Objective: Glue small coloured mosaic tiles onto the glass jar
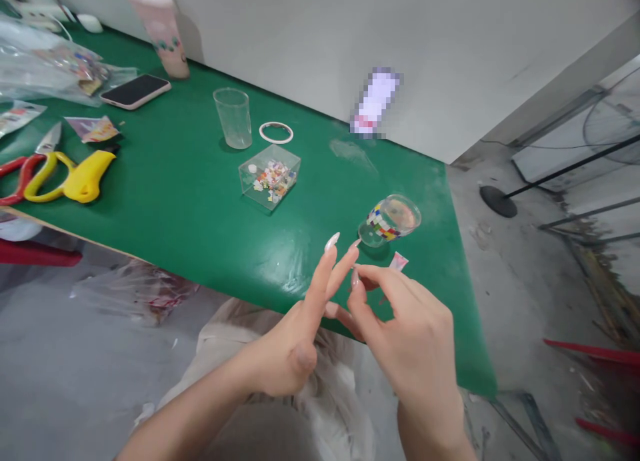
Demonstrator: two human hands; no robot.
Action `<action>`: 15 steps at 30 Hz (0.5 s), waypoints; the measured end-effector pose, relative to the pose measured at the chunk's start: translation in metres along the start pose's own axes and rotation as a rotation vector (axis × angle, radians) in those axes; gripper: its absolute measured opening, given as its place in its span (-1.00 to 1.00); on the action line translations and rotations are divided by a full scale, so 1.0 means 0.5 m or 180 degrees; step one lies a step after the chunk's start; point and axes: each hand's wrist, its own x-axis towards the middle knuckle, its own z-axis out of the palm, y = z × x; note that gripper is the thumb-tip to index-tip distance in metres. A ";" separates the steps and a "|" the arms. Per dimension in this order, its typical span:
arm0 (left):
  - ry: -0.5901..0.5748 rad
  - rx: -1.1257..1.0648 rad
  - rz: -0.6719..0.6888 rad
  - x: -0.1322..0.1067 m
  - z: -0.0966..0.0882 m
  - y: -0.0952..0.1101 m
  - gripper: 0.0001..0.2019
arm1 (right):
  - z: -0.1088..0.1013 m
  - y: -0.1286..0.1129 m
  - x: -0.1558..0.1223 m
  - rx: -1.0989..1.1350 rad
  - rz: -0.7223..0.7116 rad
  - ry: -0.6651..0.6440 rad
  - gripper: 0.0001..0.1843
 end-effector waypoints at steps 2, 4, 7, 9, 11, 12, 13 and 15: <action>-0.0094 0.0100 0.0109 0.001 0.000 0.004 -0.22 | -0.002 -0.001 -0.002 0.0054 0.0030 -0.0013 -0.86; -0.0155 0.0124 0.0180 0.002 0.003 0.004 -0.27 | -0.003 -0.001 -0.004 0.0085 0.0027 0.0000 -0.86; 0.0009 -0.0208 0.0113 0.002 0.011 -0.001 -0.29 | -0.007 -0.001 -0.006 0.0159 0.0000 0.0003 -0.87; 0.0185 -0.0546 0.0045 0.004 0.015 -0.002 -0.32 | -0.010 -0.001 -0.006 0.0221 0.0013 -0.0002 -0.88; 0.0163 -0.0879 -0.0028 0.008 0.014 0.002 -0.33 | -0.012 -0.001 -0.006 0.0269 0.0062 -0.0033 -0.88; 0.0095 -0.1030 -0.0079 0.010 0.012 0.006 -0.32 | -0.012 0.000 -0.006 0.0296 0.0089 -0.0046 -0.88; 0.0032 -0.1180 -0.0139 0.013 0.008 0.010 -0.30 | -0.012 0.000 -0.007 0.0327 0.0110 -0.0057 -0.88; -0.0047 -0.1478 -0.0252 0.019 0.000 0.020 -0.27 | -0.011 0.002 -0.008 0.0383 0.0138 -0.0049 -0.88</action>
